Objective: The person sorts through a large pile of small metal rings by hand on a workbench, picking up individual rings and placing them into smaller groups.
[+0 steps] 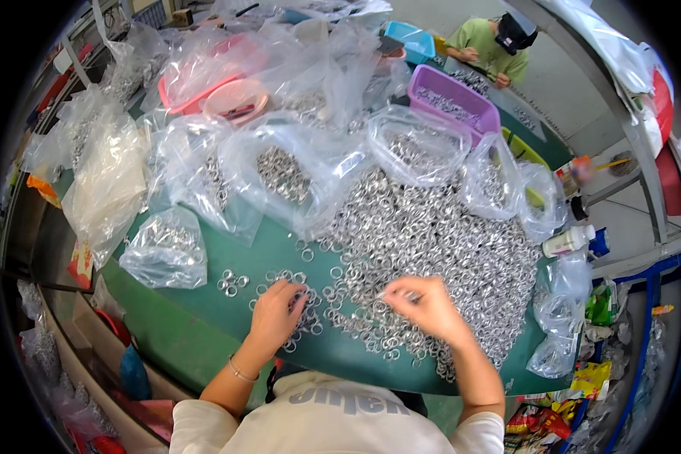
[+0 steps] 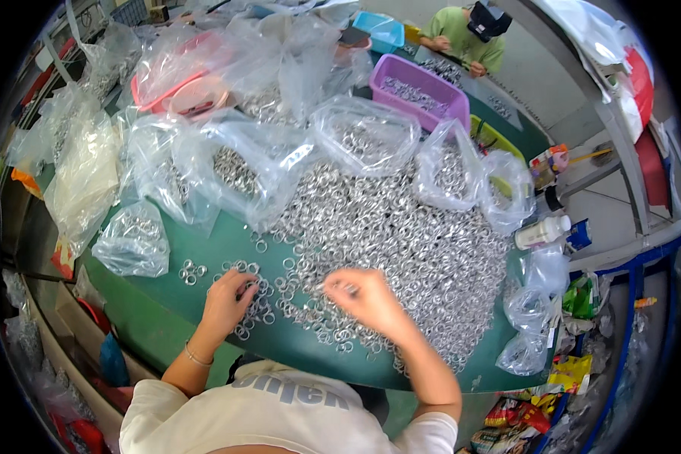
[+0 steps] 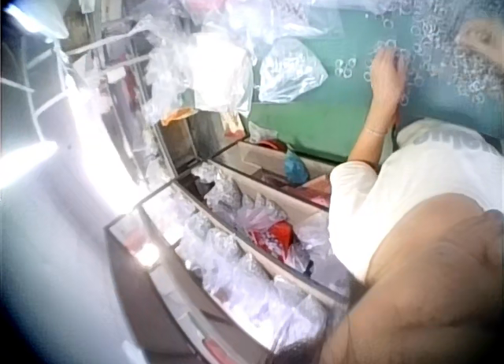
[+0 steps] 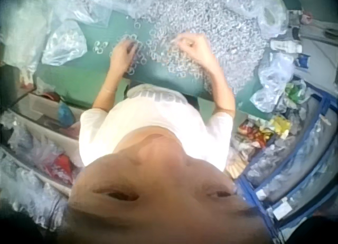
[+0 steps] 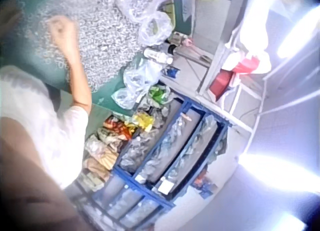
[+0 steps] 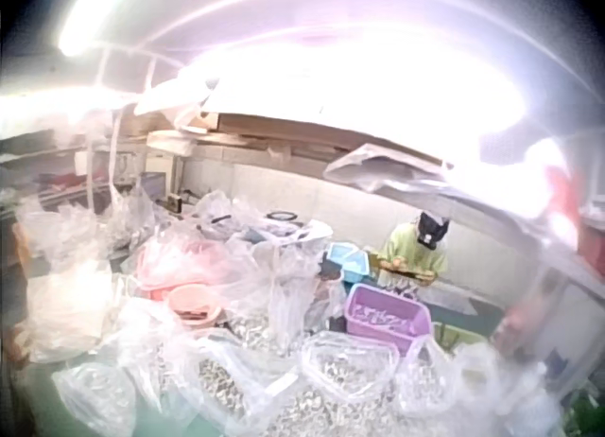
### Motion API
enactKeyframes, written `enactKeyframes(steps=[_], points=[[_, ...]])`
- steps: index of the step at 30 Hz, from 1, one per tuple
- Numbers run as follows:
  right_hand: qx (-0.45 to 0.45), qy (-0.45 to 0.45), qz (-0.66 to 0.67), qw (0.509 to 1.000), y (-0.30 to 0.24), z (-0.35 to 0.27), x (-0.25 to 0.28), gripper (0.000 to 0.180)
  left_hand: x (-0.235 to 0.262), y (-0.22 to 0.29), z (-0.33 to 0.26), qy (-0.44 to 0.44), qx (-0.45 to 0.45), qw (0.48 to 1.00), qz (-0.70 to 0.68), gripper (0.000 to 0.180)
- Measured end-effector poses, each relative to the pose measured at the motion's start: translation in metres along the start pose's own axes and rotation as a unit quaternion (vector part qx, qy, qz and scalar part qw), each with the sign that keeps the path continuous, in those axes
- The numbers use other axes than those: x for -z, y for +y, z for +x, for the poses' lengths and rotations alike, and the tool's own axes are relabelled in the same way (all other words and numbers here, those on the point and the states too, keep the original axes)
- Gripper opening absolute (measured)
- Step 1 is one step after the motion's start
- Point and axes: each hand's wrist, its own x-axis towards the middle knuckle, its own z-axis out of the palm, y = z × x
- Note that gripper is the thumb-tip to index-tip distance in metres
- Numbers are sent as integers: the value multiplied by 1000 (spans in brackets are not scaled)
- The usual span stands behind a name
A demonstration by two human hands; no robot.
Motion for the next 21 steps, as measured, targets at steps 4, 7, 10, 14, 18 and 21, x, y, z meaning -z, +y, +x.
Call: enactKeyframes(steps=[4, 7, 10, 14, 18, 21], points=[[84, 308, -124, 939, -19, 61, 126, 16, -2, -2, 0, 21, 20, 1000, -1, 16], [88, 416, -103, 899, -6, 119, 216, 24, -11, 1, 8, 0, 11, 1000, -6, 16], [94, 406, 132, 899, -12, 123, 207, 27, -8, 5, 10, -13, 21, 1000, -4, 13], [62, 275, 314, 907, -11, 90, 149, 33, -9, -15, 2, 8, -15, 1000, 20, 13], [-36, 136, 238, 961, 18, 25, 81, 29, -10, -2, 15, -72, 5, 997, 37, 30], [119, 121, -29, 985, 56, 13, -2, 20, -15, 5, 24, -113, -24, 988, 105, 34]])
